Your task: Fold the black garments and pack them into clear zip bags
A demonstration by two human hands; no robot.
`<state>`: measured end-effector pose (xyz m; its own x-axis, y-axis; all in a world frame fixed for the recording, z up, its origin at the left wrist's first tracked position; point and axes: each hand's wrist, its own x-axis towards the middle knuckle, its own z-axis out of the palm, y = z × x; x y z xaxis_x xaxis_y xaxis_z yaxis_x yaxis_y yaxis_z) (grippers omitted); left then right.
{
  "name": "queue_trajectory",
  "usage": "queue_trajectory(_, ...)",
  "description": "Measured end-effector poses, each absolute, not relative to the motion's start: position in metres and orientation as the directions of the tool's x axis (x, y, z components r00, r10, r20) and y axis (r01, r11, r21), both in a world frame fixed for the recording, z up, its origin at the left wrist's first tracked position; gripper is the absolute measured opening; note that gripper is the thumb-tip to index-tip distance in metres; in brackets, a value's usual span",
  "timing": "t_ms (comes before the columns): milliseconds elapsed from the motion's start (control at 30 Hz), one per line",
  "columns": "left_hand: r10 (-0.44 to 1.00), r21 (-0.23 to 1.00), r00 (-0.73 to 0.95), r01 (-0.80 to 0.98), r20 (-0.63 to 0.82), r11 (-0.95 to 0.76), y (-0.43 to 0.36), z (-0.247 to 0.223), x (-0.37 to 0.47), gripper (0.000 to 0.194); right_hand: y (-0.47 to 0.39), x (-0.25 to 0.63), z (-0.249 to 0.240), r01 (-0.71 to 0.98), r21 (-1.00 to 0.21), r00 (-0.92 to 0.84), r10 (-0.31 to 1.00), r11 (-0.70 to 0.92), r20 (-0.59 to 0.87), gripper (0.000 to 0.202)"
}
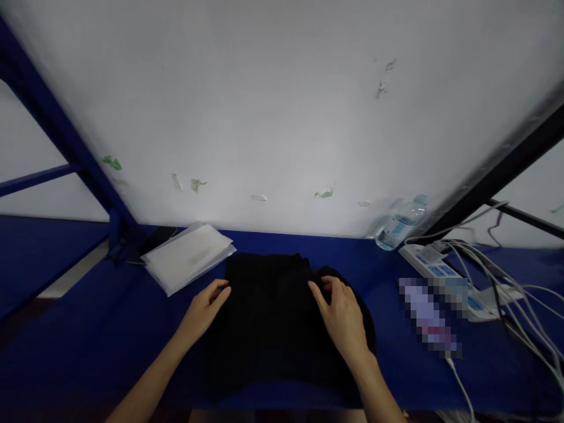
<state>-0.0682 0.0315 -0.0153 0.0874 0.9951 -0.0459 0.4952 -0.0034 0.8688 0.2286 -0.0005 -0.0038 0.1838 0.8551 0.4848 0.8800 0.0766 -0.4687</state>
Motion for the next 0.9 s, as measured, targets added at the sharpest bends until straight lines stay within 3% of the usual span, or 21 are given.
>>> queue_trajectory(167, 0.996, 0.882, 0.084, 0.472, -0.022, -0.02, 0.031, -0.012, -0.066, 0.034, 0.005, 0.236, -0.014, 0.804, -0.593, 0.172, 0.938, 0.044, 0.302, 0.04)
queue_trajectory(300, 0.994, 0.871, 0.107, 0.49, -0.006, -0.048, 0.027, -0.009, -0.054, 0.031, 0.009, 0.248, -0.007, 0.734, -0.679, 0.236, 0.934, 0.011, 0.27, 0.039)
queue_trajectory(500, 0.991, 0.741, 0.136, 0.663, 0.017, -0.104, 0.026, -0.015, -0.042, 0.03, 0.019, 0.271, -0.007, 0.836, -0.541, 0.209, 0.963, -0.085, 0.172, 0.029)
queue_trajectory(567, 0.989, 0.74, 0.15, 0.665, 0.003, -0.103, 0.026, -0.015, -0.041, 0.031, 0.021, 0.261, 0.002, 0.876, -0.478, 0.184, 0.961, -0.064, 0.207, 0.025)
queue_trajectory(667, 0.989, 0.738, 0.145, 0.667, 0.004, -0.101, 0.026, -0.014, -0.042, 0.031, 0.016, 0.222, 0.023, 0.925, -0.381, 0.12, 0.937, 0.015, 0.327, 0.017)
queue_trajectory(767, 0.989, 0.743, 0.146, 0.659, 0.028, -0.119, 0.028, -0.015, -0.042, 0.033, 0.0, 0.171, 0.033, 0.923, -0.326, -0.064, 0.915, 0.206, 0.399, 0.02)
queue_trajectory(900, 0.99, 0.746, 0.129, 0.654, 0.052, -0.125, 0.031, -0.019, -0.044, 0.041, -0.034, 0.123, 0.012, 0.806, -0.318, -0.356, 0.837, 0.5, 0.415, 0.046)
